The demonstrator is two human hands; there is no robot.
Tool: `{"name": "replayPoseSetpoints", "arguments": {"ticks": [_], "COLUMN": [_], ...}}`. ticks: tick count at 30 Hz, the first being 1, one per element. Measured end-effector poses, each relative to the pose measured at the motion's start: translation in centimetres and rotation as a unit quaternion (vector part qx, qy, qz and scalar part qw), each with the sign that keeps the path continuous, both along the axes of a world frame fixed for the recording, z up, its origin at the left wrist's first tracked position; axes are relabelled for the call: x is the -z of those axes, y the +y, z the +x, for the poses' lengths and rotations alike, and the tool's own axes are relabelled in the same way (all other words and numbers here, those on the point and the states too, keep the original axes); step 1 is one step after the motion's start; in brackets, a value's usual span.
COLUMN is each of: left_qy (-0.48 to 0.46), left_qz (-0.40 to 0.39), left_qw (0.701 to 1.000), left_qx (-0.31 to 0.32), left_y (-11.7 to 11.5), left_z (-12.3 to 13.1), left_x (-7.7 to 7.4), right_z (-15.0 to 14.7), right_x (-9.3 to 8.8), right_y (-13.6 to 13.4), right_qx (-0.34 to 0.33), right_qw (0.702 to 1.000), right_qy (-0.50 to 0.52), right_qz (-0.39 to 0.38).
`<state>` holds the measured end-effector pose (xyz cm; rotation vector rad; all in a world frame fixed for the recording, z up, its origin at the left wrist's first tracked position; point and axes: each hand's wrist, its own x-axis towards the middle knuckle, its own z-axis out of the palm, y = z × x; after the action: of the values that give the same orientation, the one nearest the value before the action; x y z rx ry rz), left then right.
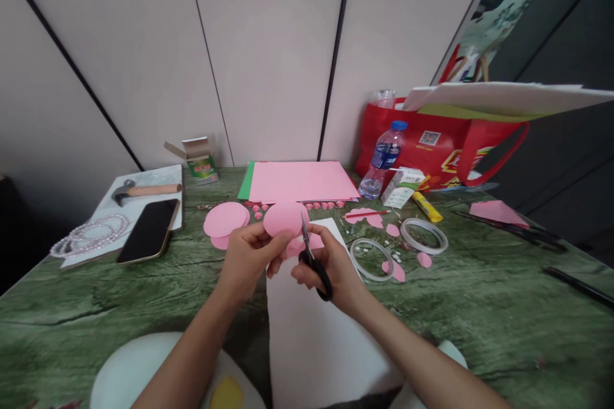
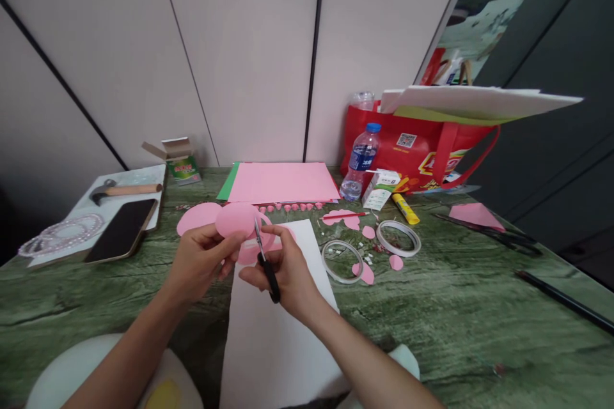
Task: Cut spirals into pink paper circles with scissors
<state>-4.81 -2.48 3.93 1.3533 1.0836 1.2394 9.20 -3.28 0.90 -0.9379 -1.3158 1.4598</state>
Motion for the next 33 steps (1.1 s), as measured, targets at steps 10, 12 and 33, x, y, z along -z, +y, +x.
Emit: {"name": "replayPoseSetpoints", "arguments": {"ticks": [10,12,33], "left_qy": [-0.021,-0.011,0.004], "left_qz": [-0.008,-0.008,-0.013], "left_qw": [0.999,1.000,1.000], "left_qx": [0.024,0.024,0.028], "left_y": [-0.01,-0.11,-0.03], "left_z": [0.23,0.29,0.25], "left_x": [0.03,-0.02,-0.03], "right_z": [-0.11,-0.08,0.28], "right_x": [0.44,0.56,0.63], "right_y": [-0.10,-0.03,0.33], "right_qx": [-0.017,-0.019,-0.013], "right_qw": [1.000,0.999,0.999], "right_qy": [0.009,0.019,0.033], "right_qz": [0.022,0.027,0.018]}}
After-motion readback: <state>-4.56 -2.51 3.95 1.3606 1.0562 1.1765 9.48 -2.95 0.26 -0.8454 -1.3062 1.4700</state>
